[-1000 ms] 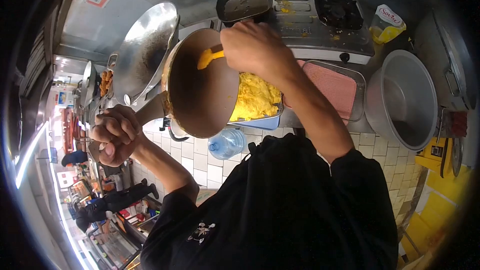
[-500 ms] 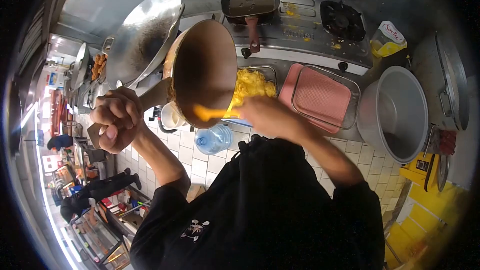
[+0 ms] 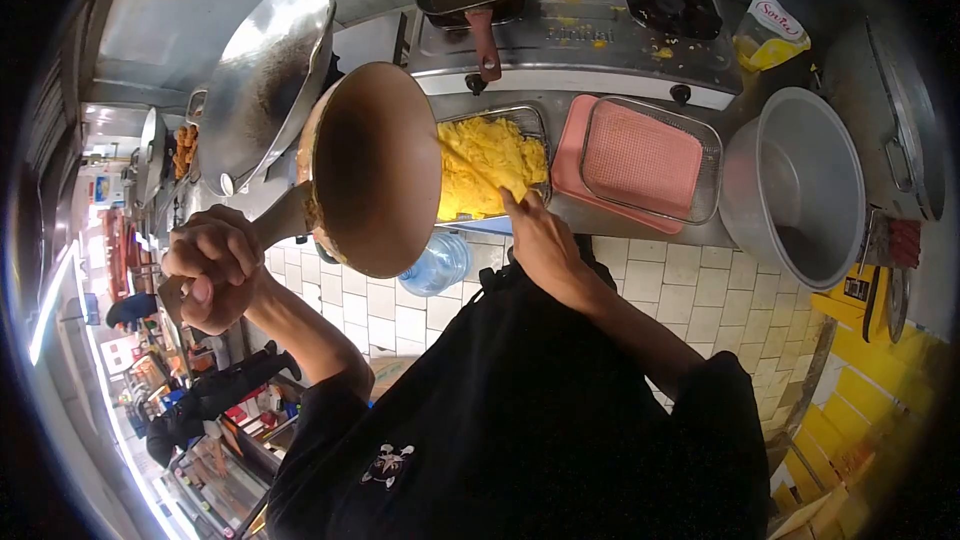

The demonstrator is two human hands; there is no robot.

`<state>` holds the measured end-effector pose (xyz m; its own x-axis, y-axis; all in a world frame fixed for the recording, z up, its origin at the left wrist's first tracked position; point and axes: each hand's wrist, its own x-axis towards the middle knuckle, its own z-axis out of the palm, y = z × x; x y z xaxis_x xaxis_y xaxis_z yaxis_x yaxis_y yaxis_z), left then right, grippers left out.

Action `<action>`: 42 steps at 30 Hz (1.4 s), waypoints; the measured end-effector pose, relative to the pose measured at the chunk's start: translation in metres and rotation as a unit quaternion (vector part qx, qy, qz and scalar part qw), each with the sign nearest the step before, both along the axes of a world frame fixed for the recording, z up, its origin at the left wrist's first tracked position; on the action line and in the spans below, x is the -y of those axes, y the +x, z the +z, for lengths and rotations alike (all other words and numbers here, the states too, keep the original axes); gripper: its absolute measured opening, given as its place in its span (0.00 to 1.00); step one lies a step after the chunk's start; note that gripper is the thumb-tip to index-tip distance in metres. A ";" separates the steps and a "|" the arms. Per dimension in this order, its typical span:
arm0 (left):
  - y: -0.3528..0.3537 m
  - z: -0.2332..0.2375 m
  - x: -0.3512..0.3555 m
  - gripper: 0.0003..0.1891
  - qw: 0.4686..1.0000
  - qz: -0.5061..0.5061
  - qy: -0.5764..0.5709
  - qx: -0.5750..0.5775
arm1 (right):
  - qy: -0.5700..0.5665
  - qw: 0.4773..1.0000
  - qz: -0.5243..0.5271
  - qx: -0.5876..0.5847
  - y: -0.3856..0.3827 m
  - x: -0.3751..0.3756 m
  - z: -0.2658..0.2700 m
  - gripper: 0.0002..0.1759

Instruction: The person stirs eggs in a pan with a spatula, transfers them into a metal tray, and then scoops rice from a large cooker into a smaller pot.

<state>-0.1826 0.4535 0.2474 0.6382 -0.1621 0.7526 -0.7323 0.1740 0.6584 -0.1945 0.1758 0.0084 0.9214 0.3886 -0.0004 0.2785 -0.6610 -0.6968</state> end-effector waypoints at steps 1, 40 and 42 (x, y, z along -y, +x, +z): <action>-0.001 0.000 -0.001 0.15 1.000 -0.001 0.000 -0.001 | 0.007 1.000 0.023 -0.007 -0.007 0.002 0.009 0.28; -0.077 -0.024 -0.087 0.14 0.990 0.104 -0.083 0.046 | 0.298 0.838 -0.082 -0.450 0.009 -0.019 -0.052 0.17; -0.081 -0.027 -0.094 0.14 0.987 0.110 -0.109 0.034 | 0.317 0.817 -0.080 -0.474 0.006 -0.033 -0.065 0.18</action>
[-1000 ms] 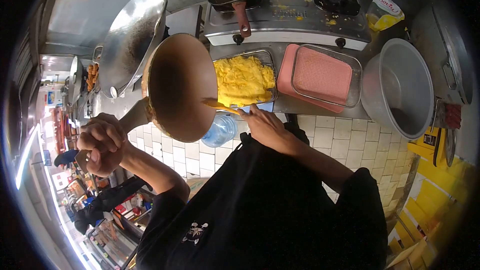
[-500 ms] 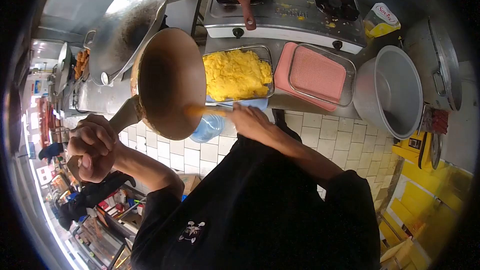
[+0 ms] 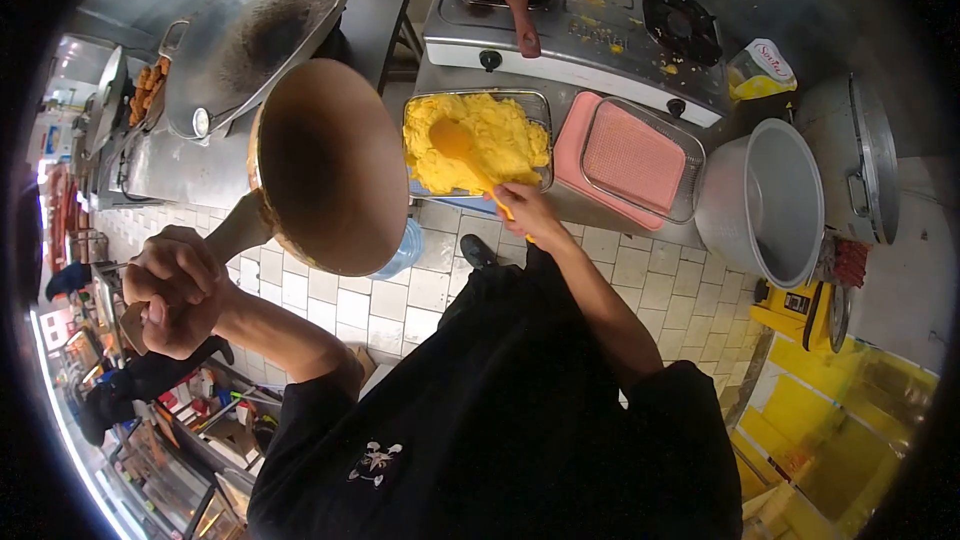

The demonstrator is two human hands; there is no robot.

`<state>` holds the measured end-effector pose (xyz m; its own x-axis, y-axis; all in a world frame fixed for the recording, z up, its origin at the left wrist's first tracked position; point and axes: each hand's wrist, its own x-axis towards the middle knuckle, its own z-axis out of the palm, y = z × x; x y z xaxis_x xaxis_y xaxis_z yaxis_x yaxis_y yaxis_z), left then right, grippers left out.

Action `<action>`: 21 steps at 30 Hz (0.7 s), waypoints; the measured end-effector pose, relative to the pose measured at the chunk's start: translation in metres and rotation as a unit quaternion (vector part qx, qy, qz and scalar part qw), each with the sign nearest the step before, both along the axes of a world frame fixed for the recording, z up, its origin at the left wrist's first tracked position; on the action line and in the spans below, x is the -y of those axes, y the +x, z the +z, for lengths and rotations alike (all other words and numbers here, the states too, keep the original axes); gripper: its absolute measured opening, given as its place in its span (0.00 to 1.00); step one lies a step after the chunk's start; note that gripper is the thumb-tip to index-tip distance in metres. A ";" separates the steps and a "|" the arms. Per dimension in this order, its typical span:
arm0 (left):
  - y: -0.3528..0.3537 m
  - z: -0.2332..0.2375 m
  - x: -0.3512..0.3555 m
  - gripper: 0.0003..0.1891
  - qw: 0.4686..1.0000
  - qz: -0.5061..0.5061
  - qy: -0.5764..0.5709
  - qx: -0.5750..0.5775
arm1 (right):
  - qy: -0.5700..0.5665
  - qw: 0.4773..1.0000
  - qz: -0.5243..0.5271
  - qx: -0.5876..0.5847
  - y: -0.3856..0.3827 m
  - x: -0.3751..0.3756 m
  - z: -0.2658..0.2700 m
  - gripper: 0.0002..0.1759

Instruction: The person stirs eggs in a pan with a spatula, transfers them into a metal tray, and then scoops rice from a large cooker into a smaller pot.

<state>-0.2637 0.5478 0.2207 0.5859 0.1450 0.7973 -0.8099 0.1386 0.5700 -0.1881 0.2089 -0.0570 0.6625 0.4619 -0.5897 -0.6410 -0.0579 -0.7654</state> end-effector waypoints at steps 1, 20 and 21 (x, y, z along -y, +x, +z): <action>-0.003 -0.001 -0.004 0.14 1.000 0.004 -0.013 -0.003 | -0.011 1.000 0.013 0.009 -0.002 -0.004 -0.009 0.17; -0.067 -0.015 -0.051 0.16 0.995 0.103 -0.004 0.003 | -0.440 0.674 0.103 0.584 -0.027 -0.010 -0.012 0.29; -0.070 -0.016 -0.053 0.16 0.993 0.115 -0.013 0.009 | -0.444 0.671 0.108 0.584 -0.029 -0.003 -0.017 0.30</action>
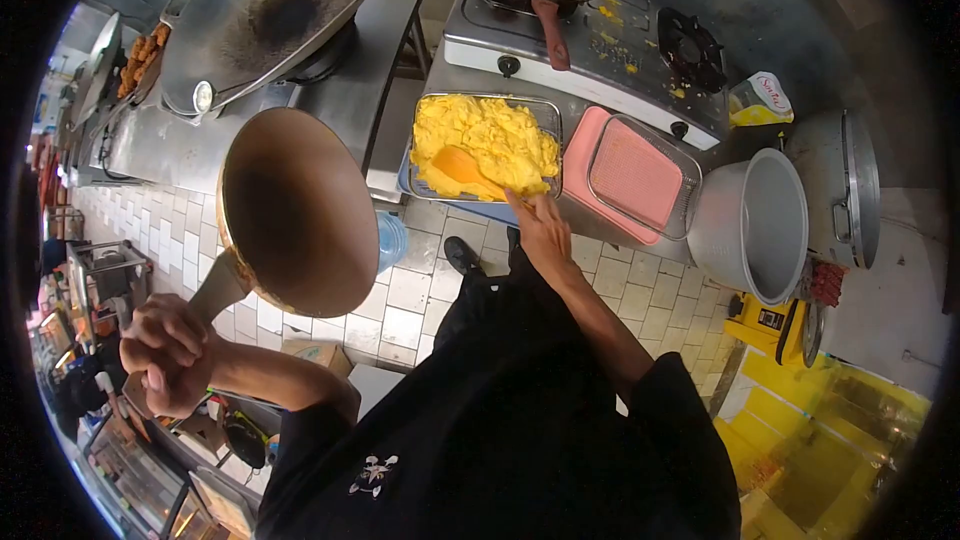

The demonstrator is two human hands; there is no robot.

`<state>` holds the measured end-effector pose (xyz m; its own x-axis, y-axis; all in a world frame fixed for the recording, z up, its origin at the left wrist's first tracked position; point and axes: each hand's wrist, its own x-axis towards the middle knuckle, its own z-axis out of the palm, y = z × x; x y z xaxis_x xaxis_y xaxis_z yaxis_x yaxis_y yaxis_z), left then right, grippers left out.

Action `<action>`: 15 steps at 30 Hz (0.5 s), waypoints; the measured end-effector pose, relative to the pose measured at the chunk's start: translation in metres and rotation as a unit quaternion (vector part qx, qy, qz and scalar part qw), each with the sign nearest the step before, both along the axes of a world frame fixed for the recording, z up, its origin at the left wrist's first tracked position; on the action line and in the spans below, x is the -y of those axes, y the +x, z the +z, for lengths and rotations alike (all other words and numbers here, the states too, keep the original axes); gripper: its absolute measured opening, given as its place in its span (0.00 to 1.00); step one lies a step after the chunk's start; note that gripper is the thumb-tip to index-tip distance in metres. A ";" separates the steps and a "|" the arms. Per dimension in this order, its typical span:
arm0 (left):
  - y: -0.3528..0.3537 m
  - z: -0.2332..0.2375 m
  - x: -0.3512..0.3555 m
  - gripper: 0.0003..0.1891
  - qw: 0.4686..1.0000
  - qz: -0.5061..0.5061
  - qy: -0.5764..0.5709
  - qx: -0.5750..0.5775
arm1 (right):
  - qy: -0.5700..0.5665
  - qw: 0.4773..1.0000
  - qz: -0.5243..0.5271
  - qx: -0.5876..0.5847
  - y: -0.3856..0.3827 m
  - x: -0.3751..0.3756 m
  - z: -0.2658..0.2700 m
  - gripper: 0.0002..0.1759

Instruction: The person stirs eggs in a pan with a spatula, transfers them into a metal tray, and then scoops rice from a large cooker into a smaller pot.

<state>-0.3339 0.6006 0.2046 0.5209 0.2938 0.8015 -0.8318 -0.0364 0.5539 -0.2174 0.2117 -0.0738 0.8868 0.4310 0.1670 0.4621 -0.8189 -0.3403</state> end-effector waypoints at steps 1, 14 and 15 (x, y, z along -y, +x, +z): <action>-0.002 -0.001 -0.001 0.16 1.000 0.013 -0.008 0.007 | -0.007 1.000 0.001 0.000 -0.003 0.006 0.002 0.31; 0.027 0.025 0.051 0.15 0.989 -0.098 -0.111 0.024 | 0.235 0.953 -0.193 -0.012 -0.083 0.149 0.054 0.07; 0.032 0.030 0.066 0.15 0.988 -0.108 -0.105 0.025 | 0.259 0.936 -0.237 -0.023 -0.085 0.163 0.054 0.06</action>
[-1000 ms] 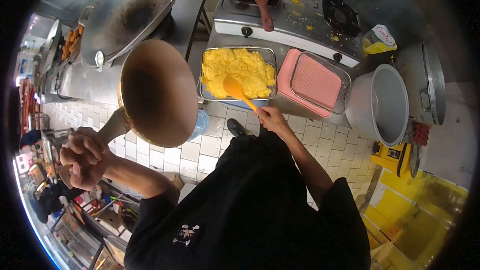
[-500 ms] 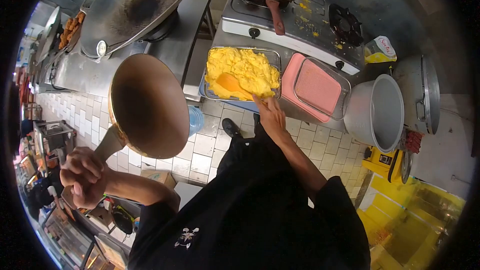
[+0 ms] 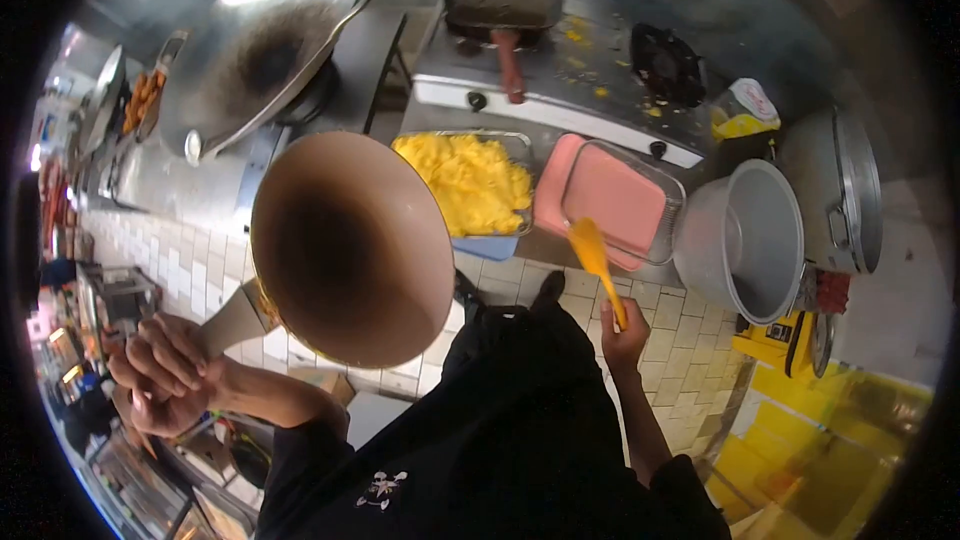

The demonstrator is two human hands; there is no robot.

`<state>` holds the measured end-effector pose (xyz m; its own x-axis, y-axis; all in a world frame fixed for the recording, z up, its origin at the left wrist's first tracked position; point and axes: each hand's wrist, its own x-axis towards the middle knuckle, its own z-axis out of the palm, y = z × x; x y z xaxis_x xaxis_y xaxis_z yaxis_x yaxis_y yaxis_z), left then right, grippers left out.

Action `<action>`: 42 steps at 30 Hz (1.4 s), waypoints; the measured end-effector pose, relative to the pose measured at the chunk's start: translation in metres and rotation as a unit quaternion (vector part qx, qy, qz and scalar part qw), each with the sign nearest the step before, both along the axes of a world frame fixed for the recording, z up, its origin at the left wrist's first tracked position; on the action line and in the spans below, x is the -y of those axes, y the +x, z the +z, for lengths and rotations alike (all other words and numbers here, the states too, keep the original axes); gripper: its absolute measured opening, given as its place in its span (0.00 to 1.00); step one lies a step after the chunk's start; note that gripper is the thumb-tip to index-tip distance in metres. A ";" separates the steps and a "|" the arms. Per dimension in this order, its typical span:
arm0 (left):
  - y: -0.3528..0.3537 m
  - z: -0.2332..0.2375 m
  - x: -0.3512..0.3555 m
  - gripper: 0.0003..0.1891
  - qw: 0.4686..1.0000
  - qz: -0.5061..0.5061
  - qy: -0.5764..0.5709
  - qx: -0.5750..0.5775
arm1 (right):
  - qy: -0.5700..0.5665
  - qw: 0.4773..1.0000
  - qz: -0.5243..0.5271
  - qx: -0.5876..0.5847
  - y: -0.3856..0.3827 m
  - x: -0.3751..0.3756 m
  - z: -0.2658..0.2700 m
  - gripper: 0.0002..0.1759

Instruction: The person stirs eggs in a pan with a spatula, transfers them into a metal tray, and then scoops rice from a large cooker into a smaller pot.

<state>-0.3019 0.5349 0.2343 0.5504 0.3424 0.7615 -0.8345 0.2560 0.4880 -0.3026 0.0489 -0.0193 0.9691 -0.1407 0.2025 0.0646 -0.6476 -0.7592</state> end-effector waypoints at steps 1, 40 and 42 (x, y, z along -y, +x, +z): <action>0.007 0.005 0.016 0.15 1.000 -0.021 0.002 0.009 | 0.029 0.999 -0.044 -0.015 -0.002 0.015 0.004 0.08; 0.449 -0.228 0.476 0.11 0.891 0.050 -0.436 0.118 | -0.081 0.920 -0.375 -0.086 -0.033 0.230 0.080 0.17; 0.434 -0.243 0.486 0.10 0.876 0.075 -0.473 0.059 | -0.129 0.911 -0.363 -0.147 -0.030 0.220 0.091 0.17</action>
